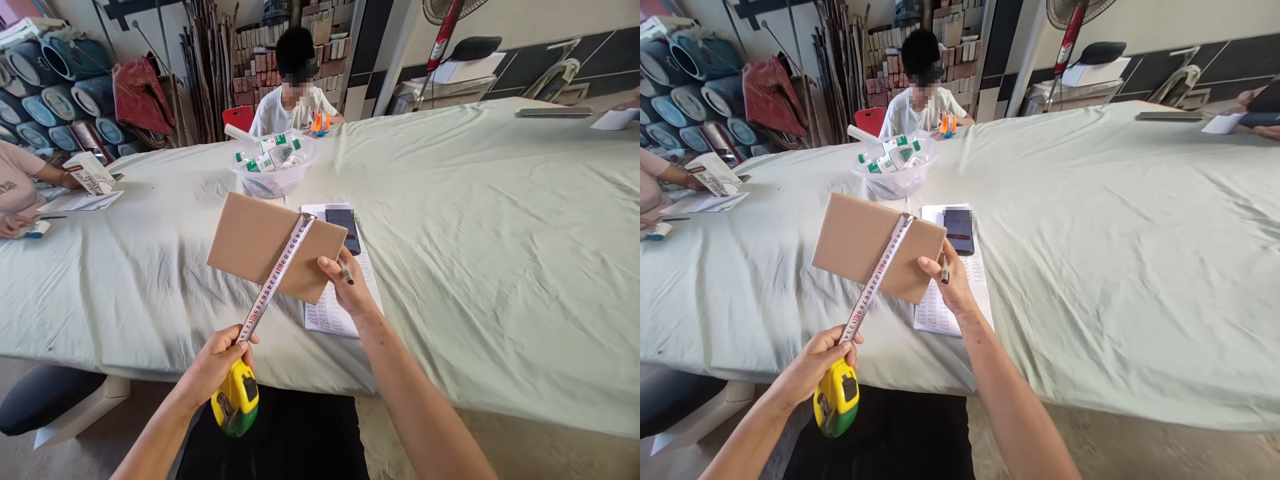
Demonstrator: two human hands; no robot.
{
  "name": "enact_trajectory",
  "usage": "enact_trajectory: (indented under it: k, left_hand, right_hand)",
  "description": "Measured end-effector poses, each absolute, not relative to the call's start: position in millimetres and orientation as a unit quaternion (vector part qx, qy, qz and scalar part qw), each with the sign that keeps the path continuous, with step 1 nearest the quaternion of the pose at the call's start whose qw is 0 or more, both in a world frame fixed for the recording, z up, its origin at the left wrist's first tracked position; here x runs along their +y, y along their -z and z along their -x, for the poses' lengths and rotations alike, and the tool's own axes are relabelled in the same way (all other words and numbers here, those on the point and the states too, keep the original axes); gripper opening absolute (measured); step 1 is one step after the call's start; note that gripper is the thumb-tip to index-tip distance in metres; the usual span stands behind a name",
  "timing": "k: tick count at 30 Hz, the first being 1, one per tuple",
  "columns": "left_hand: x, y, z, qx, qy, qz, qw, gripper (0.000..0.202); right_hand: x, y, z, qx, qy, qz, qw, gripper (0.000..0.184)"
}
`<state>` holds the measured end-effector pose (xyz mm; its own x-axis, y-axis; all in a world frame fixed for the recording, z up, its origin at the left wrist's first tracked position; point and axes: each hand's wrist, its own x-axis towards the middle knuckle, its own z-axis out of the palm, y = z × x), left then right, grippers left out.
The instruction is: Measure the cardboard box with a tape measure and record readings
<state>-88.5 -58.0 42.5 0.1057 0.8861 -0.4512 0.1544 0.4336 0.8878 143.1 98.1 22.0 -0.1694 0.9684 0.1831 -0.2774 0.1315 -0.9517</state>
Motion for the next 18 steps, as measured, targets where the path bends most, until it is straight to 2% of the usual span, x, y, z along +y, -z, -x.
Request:
enact_trajectory:
  k: [3,6,13,18]
  left_hand:
    - [-60,-37,86,0.607,-0.304,-0.456,0.576,0.019]
    - [-63,-34,85,0.607,-0.316,-0.451,0.573,0.018]
    - [-73,-39,86,0.599,-0.332,-0.419,0.596,0.017]
    - [-83,-37,89,0.561,-0.338,-0.363,0.662,0.019]
  right_hand:
    - [95,-21,-138,-0.500,-0.588,0.330,0.544,0.049]
    - [95,-20,-130,-0.513,-0.573,0.319,0.554,0.055]
    - [97,-17,-116,-0.555,-0.465,0.342,0.599,0.100]
    - [98,-2,-105,-0.655,-0.340,0.377,0.560,0.119]
